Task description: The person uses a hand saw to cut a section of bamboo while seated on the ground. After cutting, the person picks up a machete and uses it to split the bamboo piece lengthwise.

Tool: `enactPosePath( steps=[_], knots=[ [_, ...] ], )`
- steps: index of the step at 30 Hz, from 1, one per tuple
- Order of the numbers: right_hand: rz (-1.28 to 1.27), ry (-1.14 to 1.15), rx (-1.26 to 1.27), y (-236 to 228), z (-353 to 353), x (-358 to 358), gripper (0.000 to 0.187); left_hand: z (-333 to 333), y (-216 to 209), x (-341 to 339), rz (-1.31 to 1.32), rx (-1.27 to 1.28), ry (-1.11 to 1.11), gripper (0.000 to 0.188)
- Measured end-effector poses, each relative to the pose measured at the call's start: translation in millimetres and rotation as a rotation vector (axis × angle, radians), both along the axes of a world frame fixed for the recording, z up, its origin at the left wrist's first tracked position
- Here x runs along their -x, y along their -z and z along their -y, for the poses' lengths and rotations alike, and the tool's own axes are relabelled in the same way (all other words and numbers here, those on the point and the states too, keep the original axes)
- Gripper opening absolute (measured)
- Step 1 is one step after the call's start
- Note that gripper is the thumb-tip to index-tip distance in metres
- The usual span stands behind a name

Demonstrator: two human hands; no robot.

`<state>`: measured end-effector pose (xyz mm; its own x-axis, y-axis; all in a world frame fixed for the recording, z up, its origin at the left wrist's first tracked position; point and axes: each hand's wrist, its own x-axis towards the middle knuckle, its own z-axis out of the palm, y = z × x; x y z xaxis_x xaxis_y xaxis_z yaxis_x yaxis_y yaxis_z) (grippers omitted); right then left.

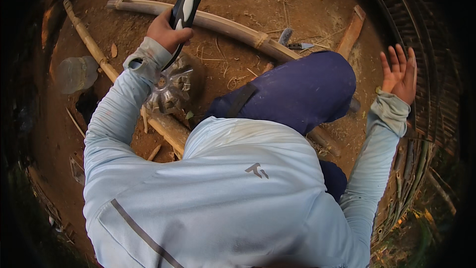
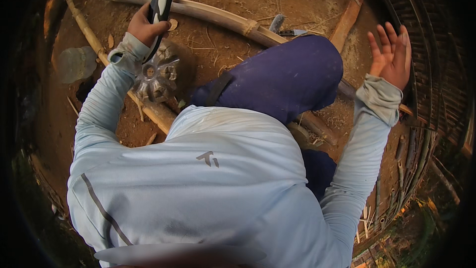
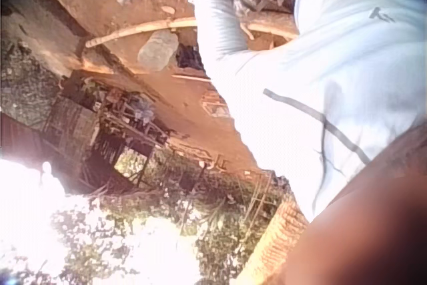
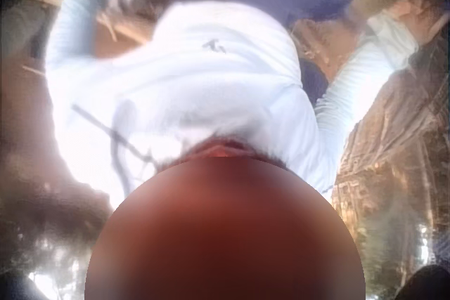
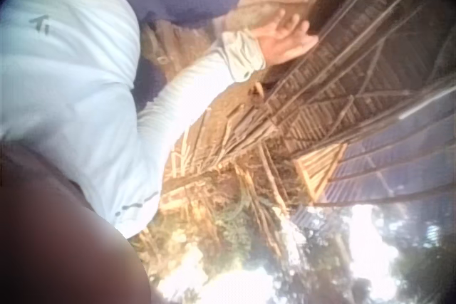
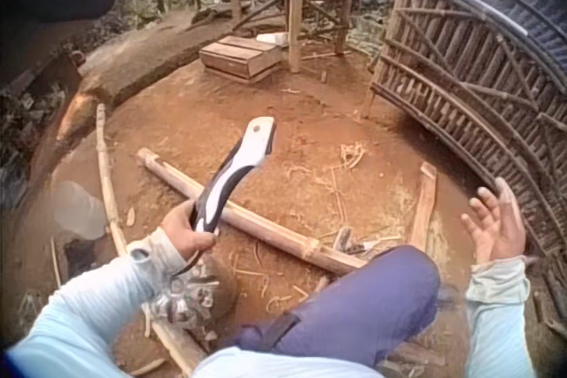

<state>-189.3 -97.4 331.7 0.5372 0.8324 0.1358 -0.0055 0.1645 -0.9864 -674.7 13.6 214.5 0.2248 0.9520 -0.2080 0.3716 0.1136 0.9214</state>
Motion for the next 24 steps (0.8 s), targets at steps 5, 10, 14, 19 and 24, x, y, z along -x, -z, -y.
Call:
enactPosePath(
  steps=[5, 10, 14, 19, 24],
  knots=[
    [-0.163, 0.283, 0.318, 79.0, 73.5, -114.2, 0.054, 82.8, 82.4, 115.3, -0.631, 0.020, -0.127, 0.073],
    [-0.295, 0.450, 0.415, 134.9, 125.2, -148.0, 0.047, 116.8, 71.1, 144.2, -0.840, 0.091, 0.026, 0.076],
    [-0.303, 0.438, 0.427, 153.1, 139.8, -140.3, 0.049, 124.1, 83.1, 139.9, -0.968, -0.024, 0.077, 0.072],
    [-0.266, 0.479, 0.469, 139.1, 160.3, -118.8, 0.052, 107.3, 81.9, 116.0, -1.124, -0.234, 0.015, 0.077],
    [-0.317, 0.587, 0.505, 146.6, 216.5, -139.7, 0.054, 35.3, 67.3, -5.8, -0.680, -0.807, 0.104, 0.062]
  ],
)
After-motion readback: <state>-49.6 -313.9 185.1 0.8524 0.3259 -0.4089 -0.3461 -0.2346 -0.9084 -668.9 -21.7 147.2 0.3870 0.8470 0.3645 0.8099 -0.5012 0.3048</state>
